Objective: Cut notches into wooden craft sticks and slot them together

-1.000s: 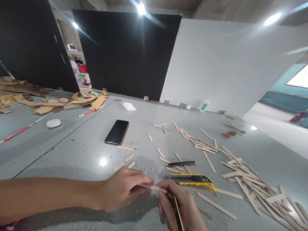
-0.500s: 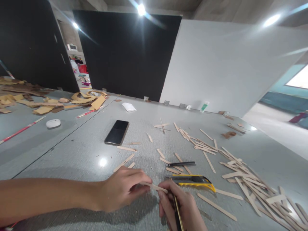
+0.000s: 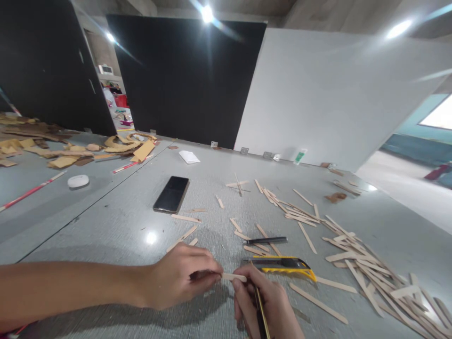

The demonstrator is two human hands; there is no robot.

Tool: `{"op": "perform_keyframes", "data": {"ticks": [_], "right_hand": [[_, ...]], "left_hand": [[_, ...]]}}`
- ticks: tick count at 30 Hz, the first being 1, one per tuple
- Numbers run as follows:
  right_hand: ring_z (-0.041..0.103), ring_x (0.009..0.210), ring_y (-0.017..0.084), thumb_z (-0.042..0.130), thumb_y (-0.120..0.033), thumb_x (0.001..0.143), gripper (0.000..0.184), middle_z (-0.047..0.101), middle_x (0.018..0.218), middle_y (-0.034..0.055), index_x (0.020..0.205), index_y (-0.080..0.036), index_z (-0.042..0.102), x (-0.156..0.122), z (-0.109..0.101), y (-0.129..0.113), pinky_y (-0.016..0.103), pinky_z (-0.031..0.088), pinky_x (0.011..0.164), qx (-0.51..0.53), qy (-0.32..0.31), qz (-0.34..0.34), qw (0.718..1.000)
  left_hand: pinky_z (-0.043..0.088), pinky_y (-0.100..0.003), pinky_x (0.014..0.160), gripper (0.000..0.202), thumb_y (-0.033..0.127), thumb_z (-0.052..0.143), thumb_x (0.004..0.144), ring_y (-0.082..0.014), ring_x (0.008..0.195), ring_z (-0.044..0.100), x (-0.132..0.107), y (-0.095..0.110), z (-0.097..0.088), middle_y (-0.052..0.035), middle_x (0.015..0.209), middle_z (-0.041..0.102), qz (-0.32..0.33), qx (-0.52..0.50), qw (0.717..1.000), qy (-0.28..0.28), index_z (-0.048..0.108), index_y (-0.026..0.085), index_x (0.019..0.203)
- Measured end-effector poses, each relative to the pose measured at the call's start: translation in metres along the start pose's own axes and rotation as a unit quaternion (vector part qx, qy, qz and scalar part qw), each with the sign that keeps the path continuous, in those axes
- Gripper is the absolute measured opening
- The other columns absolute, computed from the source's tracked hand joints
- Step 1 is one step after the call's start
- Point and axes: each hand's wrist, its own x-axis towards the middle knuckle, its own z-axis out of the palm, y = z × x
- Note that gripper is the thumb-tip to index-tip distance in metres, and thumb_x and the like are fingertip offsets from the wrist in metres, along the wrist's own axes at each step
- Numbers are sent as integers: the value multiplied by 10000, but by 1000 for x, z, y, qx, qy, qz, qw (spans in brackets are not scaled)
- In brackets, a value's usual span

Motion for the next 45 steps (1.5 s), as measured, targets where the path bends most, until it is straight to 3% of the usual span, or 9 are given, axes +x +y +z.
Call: {"op": "perform_keyframes", "data": {"ticks": [7, 15, 22, 25, 30, 33, 39, 43, 45], "right_hand": [[476, 439, 124, 419, -517, 1083, 413, 574, 508, -35, 795, -243, 531, -1, -1, 0, 243, 365, 484, 3, -15, -8, 1000], [517, 447, 134, 422, -510, 1078, 424, 584, 506, -23, 770, -241, 531, -2, -2, -1, 242, 388, 494, -9, -31, -22, 999], [506, 446, 131, 388, -568, 1095, 468, 572, 520, -25, 773, -250, 508, -2, -2, 1, 244, 366, 489, -9, -58, -36, 998], [496, 448, 126, 404, -633, 1082, 502, 577, 525, -29, 773, -250, 505, -2, -3, 0, 245, 360, 494, 2, -56, -14, 998], [398, 401, 112, 390, -714, 1066, 526, 511, 508, -60, 847, -253, 515, -3, -6, -6, 227, 297, 413, 82, -55, 33, 995], [380, 403, 102, 426, -717, 1057, 506, 506, 528, -67, 879, -251, 513, -4, -7, -7, 205, 294, 395, 119, -48, 52, 990], [389, 388, 87, 431, -726, 1053, 522, 518, 533, -63, 866, -245, 509, -2, -5, -6, 193, 303, 388, 127, -47, 50, 990], [382, 381, 92, 420, -704, 1066, 508, 533, 537, -59, 872, -244, 518, -2, -4, -6, 200, 297, 380, 118, -34, 47, 991], [430, 413, 111, 438, -681, 1069, 467, 562, 578, -50, 960, -239, 547, -1, -3, -3, 214, 353, 407, 103, 12, 25, 994]], "left_hand": [[534, -259, 652, 158, 185, 513, 1105, -151, 720, 715, -3, 1, 3, -32, 865, 758, 61, 98, 993, 13, 669, 161, 1104], [521, -355, 512, 252, 56, 463, 1016, -231, 621, 694, -6, 12, -2, -151, 851, 773, 200, 264, 944, 4, 678, -12, 1129], [504, -358, 482, 292, 51, 431, 1002, -243, 583, 661, -5, 17, -3, -168, 783, 756, 229, 290, 929, -8, 697, -32, 1091], [497, -342, 507, 279, 78, 416, 1030, -222, 582, 653, -4, 15, -1, -119, 778, 748, 198, 260, 945, -2, 680, 38, 1110], [462, -268, 543, 216, 219, 451, 1102, -154, 558, 614, 2, 7, 1, 0, 674, 646, 74, 166, 983, 4, 638, 137, 1031], [445, -236, 571, 232, 250, 456, 1117, -123, 567, 602, 3, 4, 1, 10, 699, 653, 39, 117, 992, -8, 635, 164, 997], [416, -272, 648, 191, 278, 516, 1095, -163, 677, 641, -3, 2, 2, -25, 785, 701, -7, 62, 997, -39, 672, 168, 1090], [290, -262, 550, 303, 269, 480, 1102, -120, 518, 465, -5, -2, 3, 38, 609, 534, -50, 15, 996, -72, 637, 176, 860], [234, -260, 524, 354, 268, 484, 1093, -106, 489, 367, -4, -4, 3, 64, 566, 418, -79, -12, 993, -89, 586, 182, 764]]}}
